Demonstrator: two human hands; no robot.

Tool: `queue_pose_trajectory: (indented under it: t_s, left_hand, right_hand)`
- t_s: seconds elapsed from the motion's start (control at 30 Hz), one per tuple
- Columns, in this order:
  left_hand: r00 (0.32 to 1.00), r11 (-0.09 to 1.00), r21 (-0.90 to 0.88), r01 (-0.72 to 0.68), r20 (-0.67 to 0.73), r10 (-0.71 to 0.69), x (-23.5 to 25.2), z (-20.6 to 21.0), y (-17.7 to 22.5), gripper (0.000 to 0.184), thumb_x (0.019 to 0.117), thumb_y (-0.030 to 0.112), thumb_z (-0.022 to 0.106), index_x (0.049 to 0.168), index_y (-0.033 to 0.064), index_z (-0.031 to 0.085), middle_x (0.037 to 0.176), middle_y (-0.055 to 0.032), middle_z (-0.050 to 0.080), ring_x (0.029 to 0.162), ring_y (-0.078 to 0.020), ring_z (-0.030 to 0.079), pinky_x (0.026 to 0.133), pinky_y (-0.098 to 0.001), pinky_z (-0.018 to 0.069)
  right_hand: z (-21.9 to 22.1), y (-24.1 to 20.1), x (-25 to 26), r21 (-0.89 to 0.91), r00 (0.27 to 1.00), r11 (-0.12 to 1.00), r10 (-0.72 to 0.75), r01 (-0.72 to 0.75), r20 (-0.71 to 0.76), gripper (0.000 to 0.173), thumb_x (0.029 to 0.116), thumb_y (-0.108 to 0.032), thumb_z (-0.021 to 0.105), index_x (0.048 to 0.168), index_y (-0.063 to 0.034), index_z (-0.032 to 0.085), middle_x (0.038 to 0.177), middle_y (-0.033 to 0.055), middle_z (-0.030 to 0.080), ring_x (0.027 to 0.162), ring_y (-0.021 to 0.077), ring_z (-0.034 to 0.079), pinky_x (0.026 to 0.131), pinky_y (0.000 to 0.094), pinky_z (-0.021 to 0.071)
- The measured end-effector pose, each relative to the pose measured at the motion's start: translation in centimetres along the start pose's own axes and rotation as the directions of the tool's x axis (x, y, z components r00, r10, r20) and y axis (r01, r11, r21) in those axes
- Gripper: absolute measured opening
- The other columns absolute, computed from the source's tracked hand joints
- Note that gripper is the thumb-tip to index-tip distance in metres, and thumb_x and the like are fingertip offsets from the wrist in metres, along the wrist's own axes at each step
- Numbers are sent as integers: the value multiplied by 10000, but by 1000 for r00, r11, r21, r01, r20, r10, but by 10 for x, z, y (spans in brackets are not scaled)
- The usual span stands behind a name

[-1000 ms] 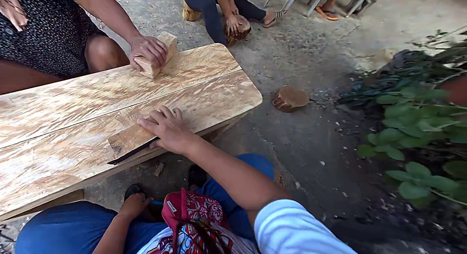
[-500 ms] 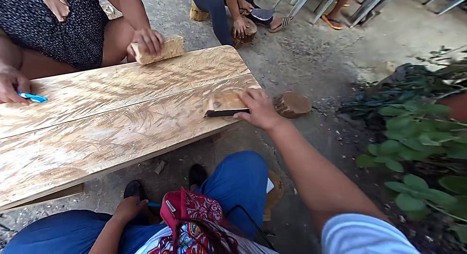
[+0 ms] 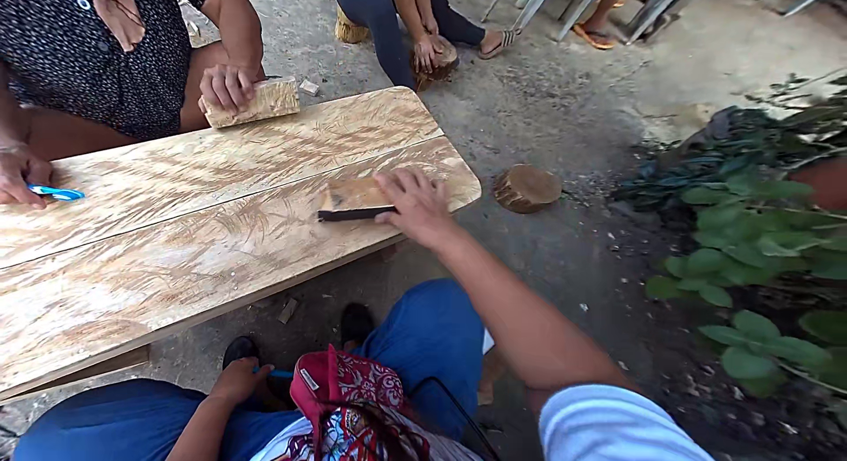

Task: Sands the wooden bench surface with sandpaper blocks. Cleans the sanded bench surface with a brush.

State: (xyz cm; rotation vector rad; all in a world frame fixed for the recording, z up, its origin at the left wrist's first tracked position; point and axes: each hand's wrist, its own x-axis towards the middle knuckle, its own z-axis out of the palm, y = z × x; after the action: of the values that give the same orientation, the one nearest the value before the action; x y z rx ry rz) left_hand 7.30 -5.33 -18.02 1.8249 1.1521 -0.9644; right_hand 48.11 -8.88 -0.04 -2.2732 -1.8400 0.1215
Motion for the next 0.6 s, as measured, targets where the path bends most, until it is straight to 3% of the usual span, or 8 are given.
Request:
queue_pose_trajectory:
  t_s: [0.13,0.23,0.3,0.4,0.53,0.6]
  left_hand:
    - [999,999,-39,31,-15,-32,-6,5,-8,572,1081,455,475,1184,-81,645,1267,-311,624,1260,-445,574,1074,-613,415]
    - [999,998,-54,43,-20,-44,-10,9,-9,566,1081,460,472,1172,-69,650,1252,-295,636,1244,-434,587,1061,-608,428]
    - [999,997,-68,37,-27,-39,-13,8,-7,554,1080,457,478,1151,-65,651,1224,-293,643,1220,-432,597,1046,-606,437]
    - [1000,998,-55,19,-24,-20,-10,3,-3,558,1080,454,477,1154,-72,647,1235,-291,637,1230,-426,590,1055,-598,429]
    - [1000,1000,1,9,-20,-9,-6,-3,9,560,1084,455,464,1182,-65,649,1278,-282,628,1273,-409,573,1086,-588,413]
    - [1000,1000,20,1,-14,-1,-6,-3,16,554,1083,455,463,1199,-54,649,1286,-274,630,1276,-405,573,1088,-586,414]
  right_hand:
    - [-28,111,3,-50,935,935,353,-351,28,743,955,-365,734,1584,-144,407,1550,279,434,1437,567,339,1002,831,297]
    - [-33,122,13,-45,899,900,436,-434,43,775,968,-355,723,1601,-100,355,1563,306,391,1430,590,321,1024,803,312]
    - [-25,92,22,-25,938,939,344,-343,42,761,958,-337,739,1584,-86,386,1538,316,416,1422,587,337,1036,789,319]
    - [-1,5,41,25,996,996,83,-83,21,727,918,-351,775,1531,-96,481,1458,307,506,1375,561,414,1027,754,367]
    - [33,-136,72,80,982,981,-181,177,54,731,908,-427,768,1545,-201,488,1455,236,538,1368,501,438,983,686,432]
    - [36,-178,82,94,959,967,-249,238,134,730,933,-424,743,1575,-257,437,1508,177,503,1421,454,392,1002,659,416]
